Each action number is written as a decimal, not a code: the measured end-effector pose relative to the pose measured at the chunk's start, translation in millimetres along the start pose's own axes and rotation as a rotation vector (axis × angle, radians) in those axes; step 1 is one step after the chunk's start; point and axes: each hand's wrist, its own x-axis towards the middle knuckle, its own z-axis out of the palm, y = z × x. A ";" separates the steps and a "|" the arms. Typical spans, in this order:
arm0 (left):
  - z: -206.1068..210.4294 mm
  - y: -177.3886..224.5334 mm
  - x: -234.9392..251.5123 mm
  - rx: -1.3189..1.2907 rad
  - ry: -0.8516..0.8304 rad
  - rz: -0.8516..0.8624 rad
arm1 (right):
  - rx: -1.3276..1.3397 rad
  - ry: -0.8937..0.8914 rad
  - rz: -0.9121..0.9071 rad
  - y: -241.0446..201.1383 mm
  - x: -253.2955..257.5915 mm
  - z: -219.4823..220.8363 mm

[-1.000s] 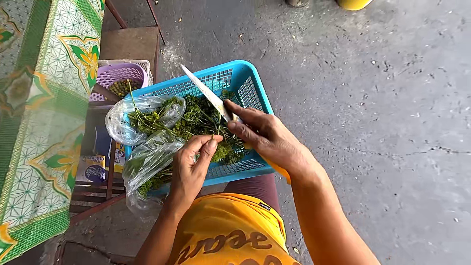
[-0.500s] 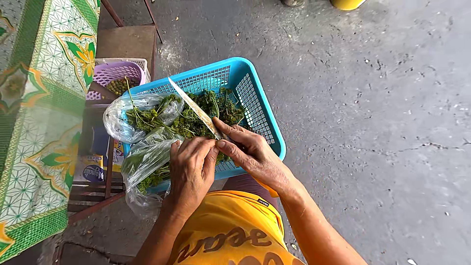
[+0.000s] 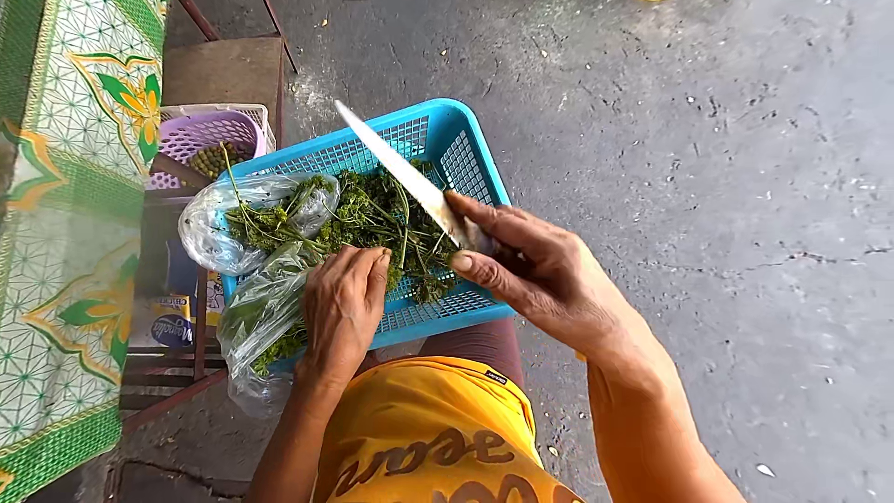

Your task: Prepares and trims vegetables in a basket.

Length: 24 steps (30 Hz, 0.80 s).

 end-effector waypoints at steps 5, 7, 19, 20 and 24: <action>-17.8 -0.8 0.4 -0.907 -0.139 -0.351 | -0.362 0.181 -0.016 22.1 14.0 -13.5; -23.5 0.1 1.4 -1.214 -0.146 -0.496 | -0.394 0.209 -0.034 28.6 15.9 -16.2; 10.3 -9.0 -18.6 -0.367 -0.100 -0.101 | -0.595 0.008 0.184 62.2 121.4 -11.8; 11.3 -8.5 -20.3 -0.367 -0.093 -0.092 | -0.609 -0.012 0.181 64.5 131.1 -7.9; 16.4 -8.6 -25.8 -0.398 -0.086 -0.074 | -0.645 -0.078 0.053 70.1 157.8 19.0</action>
